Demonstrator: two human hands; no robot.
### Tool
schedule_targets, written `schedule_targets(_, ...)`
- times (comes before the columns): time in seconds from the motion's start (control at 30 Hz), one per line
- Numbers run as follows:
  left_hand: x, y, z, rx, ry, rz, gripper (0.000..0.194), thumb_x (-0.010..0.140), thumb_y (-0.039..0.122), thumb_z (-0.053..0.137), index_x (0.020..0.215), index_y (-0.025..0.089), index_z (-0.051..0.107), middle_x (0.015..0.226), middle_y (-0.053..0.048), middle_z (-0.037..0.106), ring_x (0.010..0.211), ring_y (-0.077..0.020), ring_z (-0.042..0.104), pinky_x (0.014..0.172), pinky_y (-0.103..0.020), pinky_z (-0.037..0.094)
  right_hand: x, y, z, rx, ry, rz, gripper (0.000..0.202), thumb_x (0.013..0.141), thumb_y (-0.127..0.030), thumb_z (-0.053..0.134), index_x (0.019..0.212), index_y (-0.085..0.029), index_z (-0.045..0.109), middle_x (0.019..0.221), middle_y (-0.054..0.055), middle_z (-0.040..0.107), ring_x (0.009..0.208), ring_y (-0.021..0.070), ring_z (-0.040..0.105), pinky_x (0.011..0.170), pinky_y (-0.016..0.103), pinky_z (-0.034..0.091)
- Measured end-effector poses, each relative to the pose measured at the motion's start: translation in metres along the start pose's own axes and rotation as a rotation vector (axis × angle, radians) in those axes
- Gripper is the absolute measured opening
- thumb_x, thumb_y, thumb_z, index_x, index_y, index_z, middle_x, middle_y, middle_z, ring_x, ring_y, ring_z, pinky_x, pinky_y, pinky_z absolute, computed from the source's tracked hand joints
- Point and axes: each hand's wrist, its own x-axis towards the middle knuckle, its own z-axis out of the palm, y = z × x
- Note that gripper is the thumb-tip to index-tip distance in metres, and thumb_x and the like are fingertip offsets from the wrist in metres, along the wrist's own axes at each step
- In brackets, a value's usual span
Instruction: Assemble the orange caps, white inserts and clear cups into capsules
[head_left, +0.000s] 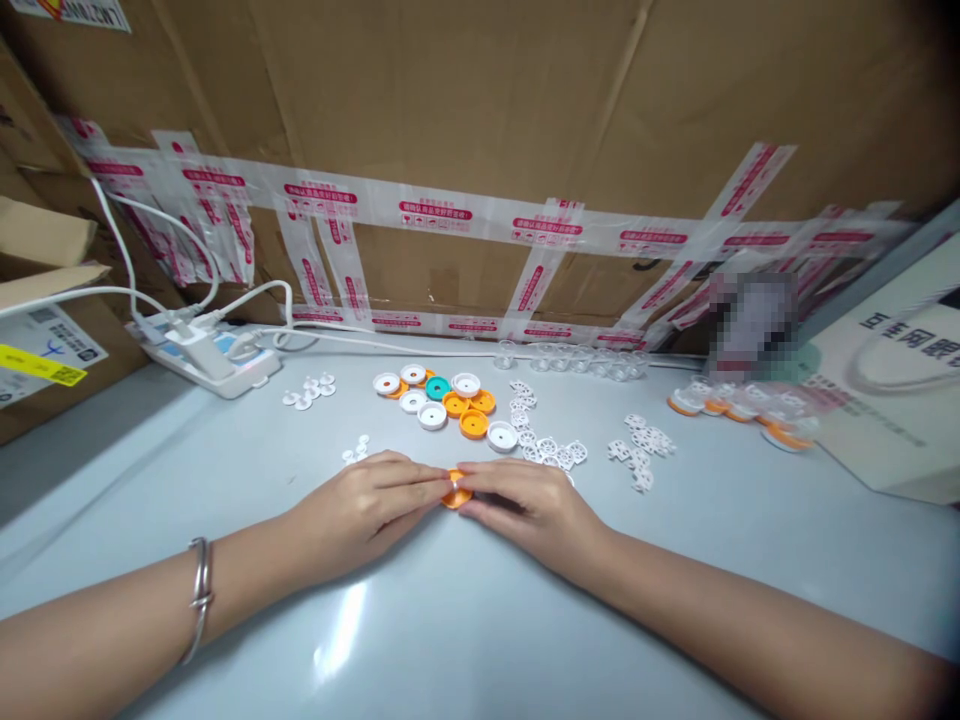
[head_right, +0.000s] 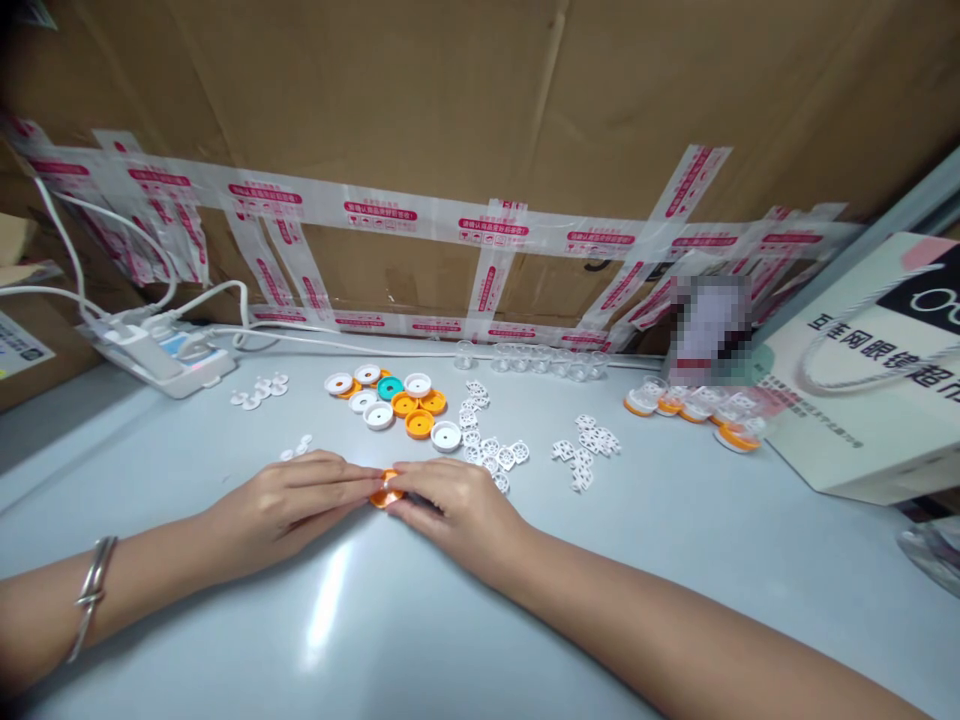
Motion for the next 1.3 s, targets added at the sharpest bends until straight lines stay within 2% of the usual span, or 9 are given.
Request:
schedule_targets(0.53, 0.001, 0.004, 0.000, 0.034, -0.057, -0.022, 0.026, 0.090, 0.015, 0.044, 0.112, 0.016, 0.059, 0.108, -0.008, 0.066, 0.087, -0.0159, 0.062, 0.076, -0.029, 0.052, 0.000, 0.000, 0.002, -0.102, 0.001, -0.102, 0.012, 0.084, -0.019, 0.056, 0.088, -0.018, 0.068, 0.098, 0.007, 0.070, 0.085, 0.0157, 0.065, 0.075, 0.028, 0.054)
schedule_targets(0.77, 0.000, 0.007, 0.000, 0.079, -0.123, -0.027, 0.027, 0.090, 0.015, 0.042, 0.110, 0.014, 0.059, 0.108, -0.012, 0.064, 0.090, -0.0177, 0.061, 0.079, -0.032, 0.052, 0.001, -0.003, 0.002, -0.148, -0.041, -0.095, 0.015, 0.086, -0.020, 0.052, 0.089, -0.019, 0.067, 0.096, 0.008, 0.069, 0.085, 0.0164, 0.064, 0.074, 0.029, 0.054)
schedule_targets(1.0, 0.002, 0.013, -0.002, 0.108, -0.126, -0.011, 0.027, 0.090, 0.015, 0.041, 0.111, 0.014, 0.058, 0.107, -0.012, 0.064, 0.091, -0.0184, 0.061, 0.079, -0.033, 0.051, 0.001, -0.005, 0.003, -0.141, -0.031, -0.081, 0.015, 0.086, -0.020, 0.053, 0.088, -0.019, 0.067, 0.096, 0.008, 0.069, 0.084, 0.0165, 0.064, 0.074, 0.029, 0.054)
schedule_targets(1.07, 0.003, 0.009, -0.008, 0.108, -0.091, -0.028, 0.025, 0.090, 0.017, 0.043, 0.110, 0.016, 0.059, 0.108, -0.011, 0.064, 0.093, -0.0180, 0.061, 0.080, -0.032, 0.050, 0.001, -0.006, 0.002, -0.115, -0.025, -0.065, 0.014, 0.085, -0.020, 0.054, 0.089, -0.020, 0.067, 0.097, 0.007, 0.069, 0.085, 0.0163, 0.064, 0.075, 0.029, 0.054)
schedule_targets(1.17, 0.002, -0.008, -0.029, 0.130, -0.005, -0.094, 0.022, 0.089, 0.018, 0.045, 0.104, 0.016, 0.061, 0.102, -0.009, 0.066, 0.094, -0.0179, 0.060, 0.082, -0.032, 0.049, 0.001, -0.006, 0.001, -0.074, -0.024, -0.036, 0.014, 0.085, -0.020, 0.054, 0.092, -0.020, 0.066, 0.098, 0.005, 0.070, 0.086, 0.0160, 0.065, 0.076, 0.030, 0.053)
schedule_targets(1.23, 0.000, -0.026, -0.046, 0.150, -0.044, -0.204, 0.021, 0.089, 0.019, 0.045, 0.098, 0.015, 0.063, 0.095, -0.008, 0.066, 0.089, -0.0175, 0.061, 0.079, -0.030, 0.049, 0.002, -0.006, 0.000, -0.048, -0.028, -0.016, 0.013, 0.084, -0.020, 0.055, 0.093, -0.020, 0.065, 0.097, 0.005, 0.070, 0.086, 0.0160, 0.065, 0.076, 0.029, 0.053)
schedule_targets(1.3, -0.003, -0.043, -0.060, 0.139, -0.176, -0.290, 0.020, 0.088, 0.023, 0.046, 0.093, 0.018, 0.065, 0.090, -0.006, 0.066, 0.080, -0.0159, 0.063, 0.072, -0.027, 0.050, 0.002, -0.007, -0.002, -0.029, -0.035, 0.014, 0.013, 0.083, -0.020, 0.056, 0.094, -0.020, 0.064, 0.096, 0.004, 0.070, 0.087, 0.0160, 0.065, 0.077, 0.029, 0.052)
